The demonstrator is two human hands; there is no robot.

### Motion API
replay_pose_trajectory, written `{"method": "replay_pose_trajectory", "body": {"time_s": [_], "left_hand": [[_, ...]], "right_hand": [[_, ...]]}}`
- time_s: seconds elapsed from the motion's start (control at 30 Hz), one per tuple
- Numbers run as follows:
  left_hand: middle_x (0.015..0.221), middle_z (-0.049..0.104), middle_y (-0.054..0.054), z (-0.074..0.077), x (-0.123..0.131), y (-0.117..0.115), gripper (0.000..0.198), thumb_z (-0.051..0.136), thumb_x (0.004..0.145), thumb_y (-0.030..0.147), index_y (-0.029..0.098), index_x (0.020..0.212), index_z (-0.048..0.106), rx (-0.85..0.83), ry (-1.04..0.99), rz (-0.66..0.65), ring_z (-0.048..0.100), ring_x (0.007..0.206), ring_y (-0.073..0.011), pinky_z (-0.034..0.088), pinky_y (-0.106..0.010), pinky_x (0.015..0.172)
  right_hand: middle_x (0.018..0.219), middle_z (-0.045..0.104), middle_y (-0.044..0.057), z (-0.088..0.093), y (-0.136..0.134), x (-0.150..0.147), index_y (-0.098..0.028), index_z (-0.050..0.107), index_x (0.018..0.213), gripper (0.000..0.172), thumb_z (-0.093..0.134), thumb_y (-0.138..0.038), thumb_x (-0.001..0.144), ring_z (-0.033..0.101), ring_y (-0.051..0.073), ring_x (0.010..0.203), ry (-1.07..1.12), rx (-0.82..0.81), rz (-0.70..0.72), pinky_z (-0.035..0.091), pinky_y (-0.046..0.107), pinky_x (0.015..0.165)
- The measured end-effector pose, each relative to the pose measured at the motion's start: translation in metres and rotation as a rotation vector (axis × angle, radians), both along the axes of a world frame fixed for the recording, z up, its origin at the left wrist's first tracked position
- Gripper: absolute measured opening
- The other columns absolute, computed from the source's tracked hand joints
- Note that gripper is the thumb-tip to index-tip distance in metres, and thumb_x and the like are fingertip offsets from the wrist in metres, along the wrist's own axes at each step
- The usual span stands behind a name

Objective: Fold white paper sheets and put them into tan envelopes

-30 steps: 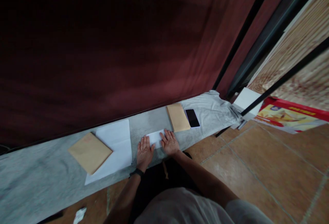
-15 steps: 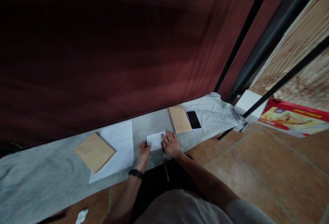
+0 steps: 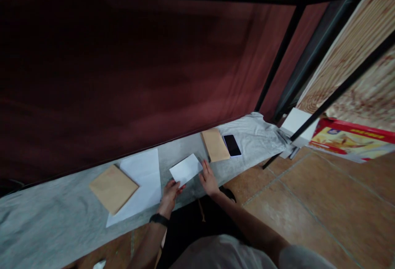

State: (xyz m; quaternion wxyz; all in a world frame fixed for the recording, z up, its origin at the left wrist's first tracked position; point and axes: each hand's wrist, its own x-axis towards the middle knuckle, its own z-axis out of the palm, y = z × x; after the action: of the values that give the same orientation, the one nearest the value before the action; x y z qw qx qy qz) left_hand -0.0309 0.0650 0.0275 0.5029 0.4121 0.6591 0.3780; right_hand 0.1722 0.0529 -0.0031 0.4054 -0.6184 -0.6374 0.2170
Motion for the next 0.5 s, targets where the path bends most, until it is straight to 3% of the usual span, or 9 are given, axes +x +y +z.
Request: {"method": "replay_pose_trajectory", "body": {"time_s": [0.07,0.13,0.23,0.37,0.5], "left_hand": [[0.087,0.075,-0.011,0.003,0.002,-0.006,0.015,0.069,0.084,0.028,0.015,0.091,0.065,-0.035,-0.060,0.001,0.075,0.076,-0.0214,0.060,-0.030,0.063],[0.093,0.076,-0.011,0.004,0.008,-0.012,0.017,0.069,0.083,0.027,0.016,0.096,0.066,-0.059,-0.142,0.006,0.075,0.082,-0.0227,0.061,-0.033,0.069],[0.100,0.075,-0.010,0.006,0.021,-0.018,0.028,0.070,0.080,0.023,0.017,0.106,0.065,-0.104,-0.281,0.019,0.074,0.089,-0.0231,0.060,-0.034,0.074],[0.101,0.074,-0.009,0.008,0.033,-0.024,0.040,0.075,0.073,0.024,0.017,0.110,0.063,-0.134,-0.338,-0.014,0.072,0.083,-0.0208,0.057,-0.030,0.068],[0.090,0.073,-0.004,0.012,0.025,-0.024,0.051,0.080,0.063,0.032,0.017,0.108,0.062,-0.112,-0.312,-0.047,0.068,0.068,-0.0156,0.050,-0.025,0.058]], "right_hand": [[0.155,0.037,0.019,-0.003,-0.009,-0.004,-0.012,0.034,0.152,0.060,0.036,-0.041,0.101,0.034,0.030,0.145,0.197,-0.056,-0.050,0.039,0.049,0.112],[0.146,0.049,0.022,-0.003,-0.012,-0.009,-0.010,0.043,0.146,0.060,0.042,-0.046,0.098,0.049,0.034,0.134,0.384,-0.117,-0.064,0.047,0.051,0.104],[0.117,0.070,0.017,0.002,-0.007,-0.018,-0.015,0.056,0.133,0.052,0.053,-0.050,0.094,0.068,0.030,0.105,0.595,-0.208,-0.038,0.057,0.045,0.087],[0.087,0.073,0.007,0.013,0.004,-0.022,-0.020,0.066,0.103,0.038,0.068,-0.052,0.082,0.070,0.024,0.080,0.877,-0.334,-0.046,0.059,0.038,0.072],[0.074,0.068,0.002,0.019,0.007,-0.013,-0.020,0.061,0.083,0.035,0.077,-0.049,0.070,0.067,0.019,0.066,1.129,-0.424,-0.113,0.059,0.035,0.064]]}}
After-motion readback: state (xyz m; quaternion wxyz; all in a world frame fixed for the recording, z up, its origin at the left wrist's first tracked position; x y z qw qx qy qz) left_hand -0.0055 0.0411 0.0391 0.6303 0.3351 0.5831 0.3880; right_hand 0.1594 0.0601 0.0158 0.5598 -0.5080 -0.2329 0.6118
